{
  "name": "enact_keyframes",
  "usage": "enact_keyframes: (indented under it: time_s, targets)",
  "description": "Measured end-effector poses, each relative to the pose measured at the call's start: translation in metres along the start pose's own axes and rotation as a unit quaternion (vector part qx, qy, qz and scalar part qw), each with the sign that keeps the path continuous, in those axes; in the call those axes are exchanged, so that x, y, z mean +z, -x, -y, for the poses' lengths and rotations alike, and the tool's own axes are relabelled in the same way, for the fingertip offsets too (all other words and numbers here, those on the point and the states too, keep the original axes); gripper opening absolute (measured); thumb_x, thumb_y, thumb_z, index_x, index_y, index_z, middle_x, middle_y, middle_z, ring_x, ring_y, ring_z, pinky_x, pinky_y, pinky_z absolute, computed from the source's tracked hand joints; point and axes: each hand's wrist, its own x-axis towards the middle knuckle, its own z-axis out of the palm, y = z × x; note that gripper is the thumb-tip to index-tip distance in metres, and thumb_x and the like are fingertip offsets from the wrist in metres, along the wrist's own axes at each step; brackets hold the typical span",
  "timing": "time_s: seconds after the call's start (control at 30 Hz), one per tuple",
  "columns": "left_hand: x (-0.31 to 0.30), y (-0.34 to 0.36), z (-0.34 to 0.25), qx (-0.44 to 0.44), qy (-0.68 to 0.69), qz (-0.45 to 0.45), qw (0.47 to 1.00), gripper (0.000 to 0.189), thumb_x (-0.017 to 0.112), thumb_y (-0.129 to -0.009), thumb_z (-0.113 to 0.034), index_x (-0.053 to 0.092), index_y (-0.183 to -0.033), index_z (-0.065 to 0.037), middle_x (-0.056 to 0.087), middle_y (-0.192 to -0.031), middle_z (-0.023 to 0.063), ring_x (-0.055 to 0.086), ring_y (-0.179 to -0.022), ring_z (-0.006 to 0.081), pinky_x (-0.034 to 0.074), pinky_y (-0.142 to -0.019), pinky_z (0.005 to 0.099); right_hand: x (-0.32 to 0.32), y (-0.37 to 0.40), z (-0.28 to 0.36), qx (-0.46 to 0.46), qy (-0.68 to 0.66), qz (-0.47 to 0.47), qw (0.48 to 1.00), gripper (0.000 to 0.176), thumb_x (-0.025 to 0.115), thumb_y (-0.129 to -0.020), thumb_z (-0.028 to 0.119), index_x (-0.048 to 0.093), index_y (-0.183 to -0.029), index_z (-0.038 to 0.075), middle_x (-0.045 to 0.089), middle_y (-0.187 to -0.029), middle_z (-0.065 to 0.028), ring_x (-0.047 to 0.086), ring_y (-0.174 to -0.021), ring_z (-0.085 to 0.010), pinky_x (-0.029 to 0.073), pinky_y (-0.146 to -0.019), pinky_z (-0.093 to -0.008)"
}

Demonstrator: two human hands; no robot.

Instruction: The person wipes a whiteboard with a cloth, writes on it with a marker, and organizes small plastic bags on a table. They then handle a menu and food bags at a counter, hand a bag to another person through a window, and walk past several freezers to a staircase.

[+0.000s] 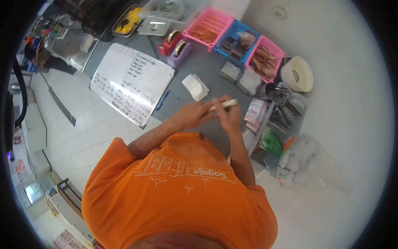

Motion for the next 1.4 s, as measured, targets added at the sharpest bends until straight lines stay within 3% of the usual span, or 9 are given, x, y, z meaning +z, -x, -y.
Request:
enact_keyframes:
  time_s: [0.2,0.3,0.37,0.4,0.47,0.63,0.83,1.03,1.4]
  targets:
    - [-0.036,0.083,0.048,-0.069,0.275,-0.030,0.958,0.030,0.045,-0.094,-0.032,0.051,-0.084,-0.004,0.047,-0.057,0.0070,0.044,-0.052,0.0220,0.036,-0.053,0.0356,0.084,-0.035,-0.005,0.097,-0.179,0.066,0.977,0.027,0.057,-0.084,0.009,0.043,-0.061,0.012,0.042,-0.054,0.0050,0.034,-0.040,-0.0019,0.023,-0.035,-0.0208]
    - [-0.047,0.116,0.072,-0.073,0.541,-0.022,0.838,0.037,0.038,-0.097,-0.037,0.043,-0.073,-0.011,0.030,-0.054,-0.0020,0.027,-0.049,0.0121,0.028,-0.050,0.0283,0.130,-0.051,-0.008,0.125,-0.258,0.132,0.949,0.022,0.056,-0.082,0.006,0.043,-0.065,0.012,0.041,-0.054,0.0042,0.037,-0.041,-0.0030,0.026,-0.035,-0.0197]
    - [-0.058,0.127,0.082,-0.037,0.787,0.030,0.616,0.040,0.033,-0.098,-0.040,0.032,-0.066,-0.016,0.022,-0.054,-0.0057,0.021,-0.046,0.0099,0.024,-0.051,0.0245,0.167,-0.059,-0.006,0.149,-0.305,0.105,0.935,0.018,0.055,-0.079,0.005,0.043,-0.068,0.012,0.042,-0.058,0.0030,0.042,-0.045,-0.0045,0.034,-0.039,-0.0197]
    - [-0.063,0.134,0.085,-0.034,0.791,0.023,0.610,0.040,0.033,-0.098,-0.040,0.032,-0.066,-0.016,0.022,-0.054,-0.0057,0.021,-0.046,0.0099,0.024,-0.051,0.0245,0.180,-0.063,-0.007,0.155,-0.298,0.110,0.935,0.018,0.055,-0.079,0.005,0.043,-0.068,0.012,0.042,-0.058,0.0030,0.042,-0.045,-0.0045,0.034,-0.039,-0.0197]
    - [-0.075,0.147,0.092,-0.064,0.896,0.037,0.438,0.041,0.033,-0.098,-0.043,0.029,-0.065,-0.018,0.019,-0.054,-0.0063,0.020,-0.046,0.0076,0.026,-0.053,0.0236,0.205,-0.077,-0.011,0.120,-0.351,0.095,0.924,0.024,0.053,-0.081,0.007,0.037,-0.066,0.014,0.034,-0.055,0.0052,0.029,-0.038,-0.0041,0.021,-0.033,-0.0209]
    - [-0.098,0.176,0.117,-0.103,0.874,-0.030,0.474,0.040,0.033,-0.097,-0.045,0.032,-0.069,-0.017,0.023,-0.057,-0.0067,0.020,-0.048,0.0064,0.025,-0.053,0.0233,0.201,-0.119,0.017,0.063,-0.349,0.066,0.933,0.016,0.053,-0.080,0.006,0.042,-0.071,0.014,0.035,-0.055,0.0050,0.024,-0.038,-0.0044,0.020,-0.035,-0.0221]
    - [-0.112,0.195,0.171,-0.108,0.740,-0.149,0.647,0.041,0.035,-0.097,-0.043,0.031,-0.068,-0.015,0.022,-0.059,-0.0053,0.023,-0.052,0.0080,0.023,-0.052,0.0227,0.209,-0.142,-0.046,0.084,-0.225,-0.012,0.971,0.018,0.056,-0.080,0.010,0.044,-0.067,0.013,0.039,-0.054,0.0047,0.033,-0.039,-0.0041,0.026,-0.036,-0.0208]
    - [-0.115,0.208,0.198,-0.153,0.723,-0.223,0.636,0.038,0.036,-0.097,-0.039,0.031,-0.069,-0.014,0.024,-0.059,-0.0044,0.023,-0.055,0.0088,0.022,-0.051,0.0220,0.190,-0.133,-0.179,-0.013,0.233,-0.046,0.971,0.022,0.062,-0.085,0.019,0.069,-0.090,-0.002,0.066,-0.069,-0.0064,0.058,-0.055,-0.0088,0.046,-0.050,-0.0229]
    - [-0.107,0.202,0.207,-0.195,0.671,-0.232,0.676,0.037,0.035,-0.098,-0.036,0.031,-0.069,-0.013,0.023,-0.060,-0.0041,0.023,-0.054,0.0086,0.022,-0.051,0.0237,0.187,-0.135,-0.200,-0.049,0.223,-0.091,0.969,0.024,0.063,-0.086,0.022,0.068,-0.094,0.000,0.067,-0.073,-0.0066,0.059,-0.061,-0.0090,0.047,-0.055,-0.0237]
